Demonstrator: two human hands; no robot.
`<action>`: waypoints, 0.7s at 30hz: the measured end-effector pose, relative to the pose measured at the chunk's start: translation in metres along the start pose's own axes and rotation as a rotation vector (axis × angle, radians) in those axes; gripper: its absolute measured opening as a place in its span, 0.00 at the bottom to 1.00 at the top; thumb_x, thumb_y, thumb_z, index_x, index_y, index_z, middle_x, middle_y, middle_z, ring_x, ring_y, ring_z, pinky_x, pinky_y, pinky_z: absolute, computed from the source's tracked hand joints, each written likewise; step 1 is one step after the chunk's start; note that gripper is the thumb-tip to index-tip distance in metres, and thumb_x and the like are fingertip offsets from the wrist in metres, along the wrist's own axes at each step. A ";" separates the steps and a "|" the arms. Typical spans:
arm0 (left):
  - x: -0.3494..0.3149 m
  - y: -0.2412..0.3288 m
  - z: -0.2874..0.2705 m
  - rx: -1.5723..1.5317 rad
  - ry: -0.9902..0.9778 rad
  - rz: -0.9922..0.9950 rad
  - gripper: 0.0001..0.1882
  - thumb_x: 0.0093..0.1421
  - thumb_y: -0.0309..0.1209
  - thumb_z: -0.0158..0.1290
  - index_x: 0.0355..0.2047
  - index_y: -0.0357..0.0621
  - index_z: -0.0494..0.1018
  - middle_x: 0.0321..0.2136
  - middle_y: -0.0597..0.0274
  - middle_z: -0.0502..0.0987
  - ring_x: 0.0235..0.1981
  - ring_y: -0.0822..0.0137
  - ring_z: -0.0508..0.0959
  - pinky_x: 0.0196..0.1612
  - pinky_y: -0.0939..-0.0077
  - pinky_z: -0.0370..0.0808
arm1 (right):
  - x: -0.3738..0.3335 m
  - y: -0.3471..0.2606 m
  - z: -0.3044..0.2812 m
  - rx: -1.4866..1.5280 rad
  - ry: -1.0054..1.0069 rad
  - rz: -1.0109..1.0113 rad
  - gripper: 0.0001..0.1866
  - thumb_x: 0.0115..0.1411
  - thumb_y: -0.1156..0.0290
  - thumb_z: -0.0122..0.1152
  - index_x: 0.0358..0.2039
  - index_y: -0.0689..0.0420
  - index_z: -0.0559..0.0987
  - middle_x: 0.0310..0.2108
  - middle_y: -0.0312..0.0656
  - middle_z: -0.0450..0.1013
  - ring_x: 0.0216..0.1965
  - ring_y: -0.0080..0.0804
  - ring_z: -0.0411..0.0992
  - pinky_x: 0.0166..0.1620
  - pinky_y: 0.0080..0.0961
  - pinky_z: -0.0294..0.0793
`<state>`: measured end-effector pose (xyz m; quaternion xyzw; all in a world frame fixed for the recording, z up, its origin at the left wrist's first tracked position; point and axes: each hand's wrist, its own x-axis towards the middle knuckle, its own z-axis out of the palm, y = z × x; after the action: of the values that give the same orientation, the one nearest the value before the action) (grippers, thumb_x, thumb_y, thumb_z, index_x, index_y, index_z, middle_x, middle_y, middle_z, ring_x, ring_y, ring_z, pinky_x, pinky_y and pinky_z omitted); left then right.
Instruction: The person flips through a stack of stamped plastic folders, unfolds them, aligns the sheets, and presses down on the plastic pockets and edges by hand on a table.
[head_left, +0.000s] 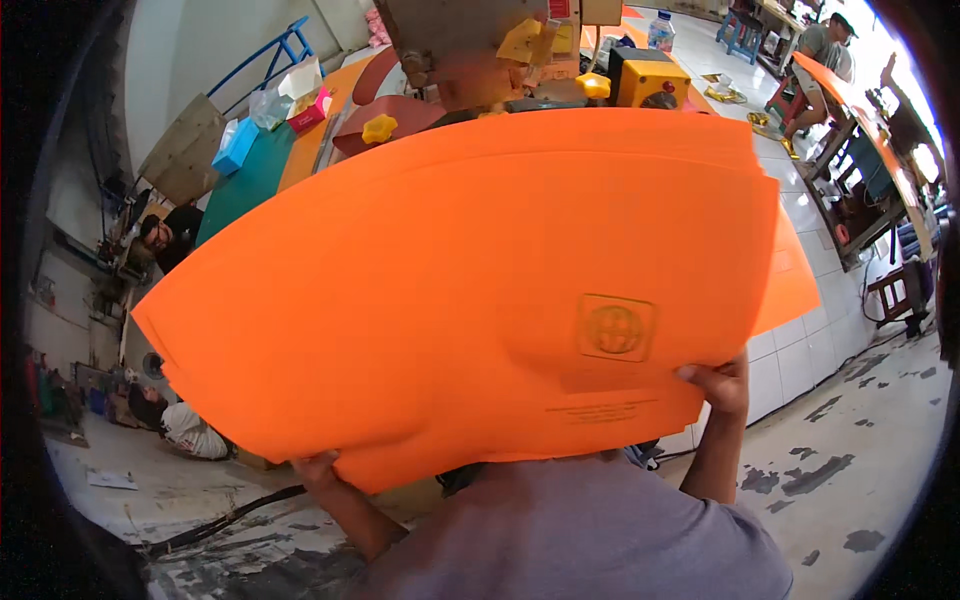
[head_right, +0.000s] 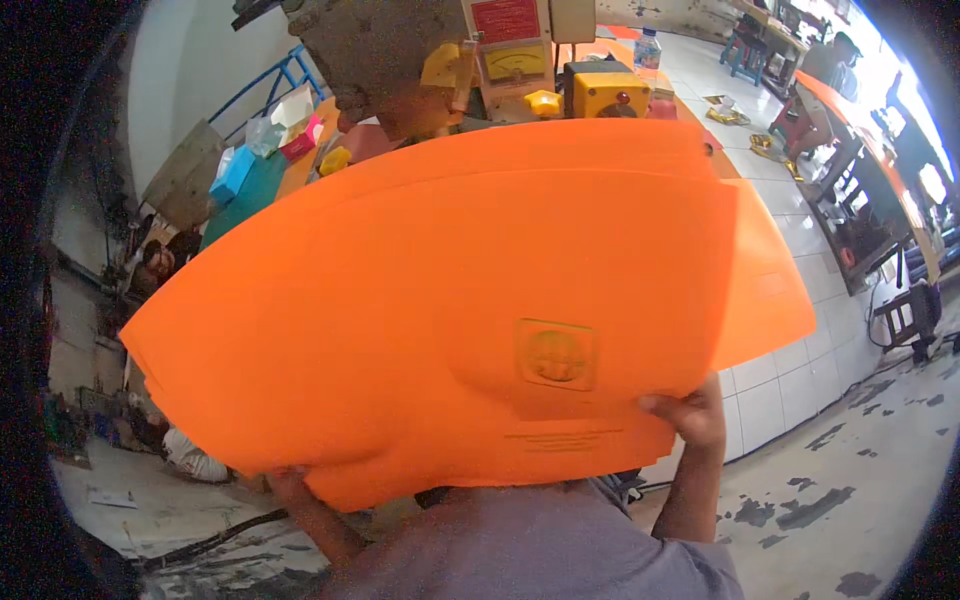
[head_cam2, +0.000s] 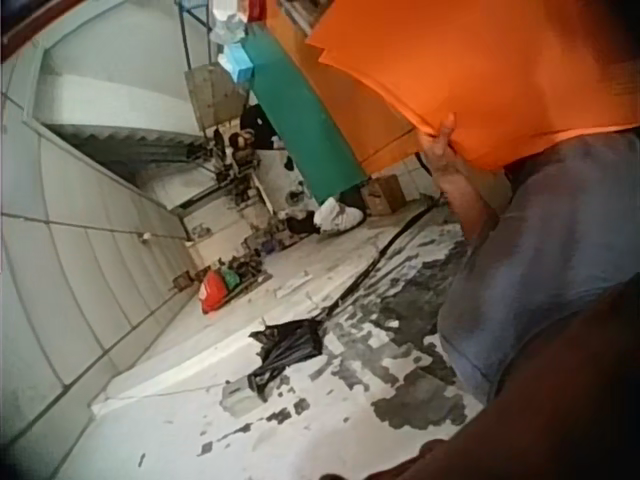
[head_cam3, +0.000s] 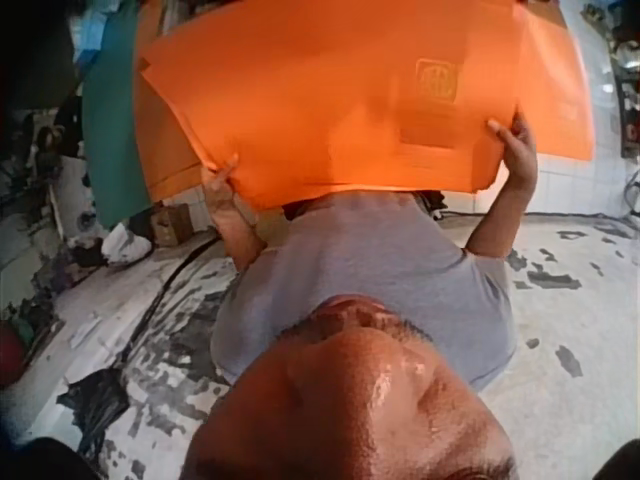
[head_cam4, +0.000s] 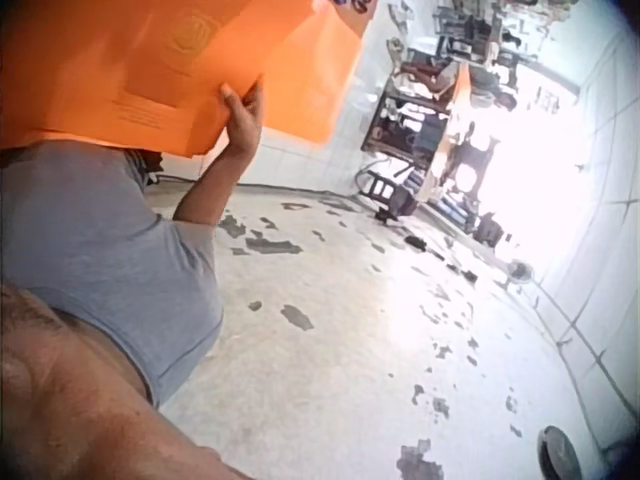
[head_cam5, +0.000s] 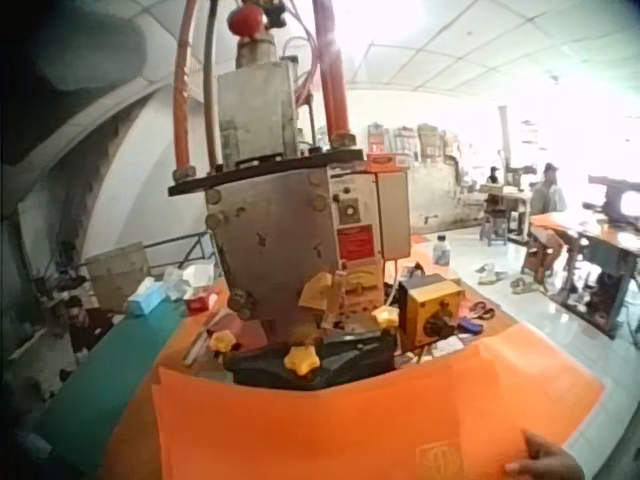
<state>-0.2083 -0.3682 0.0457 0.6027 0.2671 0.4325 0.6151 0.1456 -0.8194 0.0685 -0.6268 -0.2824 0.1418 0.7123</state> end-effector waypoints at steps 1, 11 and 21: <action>0.002 -0.014 0.002 -0.009 -0.055 0.015 0.30 0.59 0.24 0.67 0.61 0.37 0.72 0.52 0.54 0.80 0.51 0.57 0.81 0.55 0.59 0.79 | -0.006 0.003 -0.009 0.033 0.064 0.026 0.13 0.49 0.79 0.78 0.35 0.62 0.85 0.37 0.36 0.83 0.40 0.28 0.81 0.45 0.31 0.79; 0.023 -0.030 0.078 -0.152 -0.329 -0.212 0.33 0.55 0.25 0.70 0.60 0.34 0.71 0.52 0.52 0.81 0.52 0.56 0.81 0.56 0.58 0.79 | 0.006 0.010 -0.031 0.048 0.248 0.181 0.28 0.51 0.75 0.73 0.55 0.63 0.78 0.48 0.39 0.81 0.49 0.29 0.78 0.54 0.29 0.76; 0.061 -0.023 0.079 -0.076 -0.451 -0.322 0.35 0.59 0.35 0.69 0.61 0.32 0.70 0.52 0.54 0.80 0.51 0.59 0.82 0.55 0.63 0.80 | 0.062 0.019 -0.053 0.165 0.096 0.391 0.37 0.62 0.67 0.68 0.69 0.64 0.66 0.62 0.45 0.72 0.61 0.33 0.72 0.60 0.33 0.74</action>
<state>-0.1069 -0.3537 0.0450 0.6100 0.1995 0.1938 0.7420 0.2284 -0.8245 0.0608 -0.6154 -0.1086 0.2696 0.7327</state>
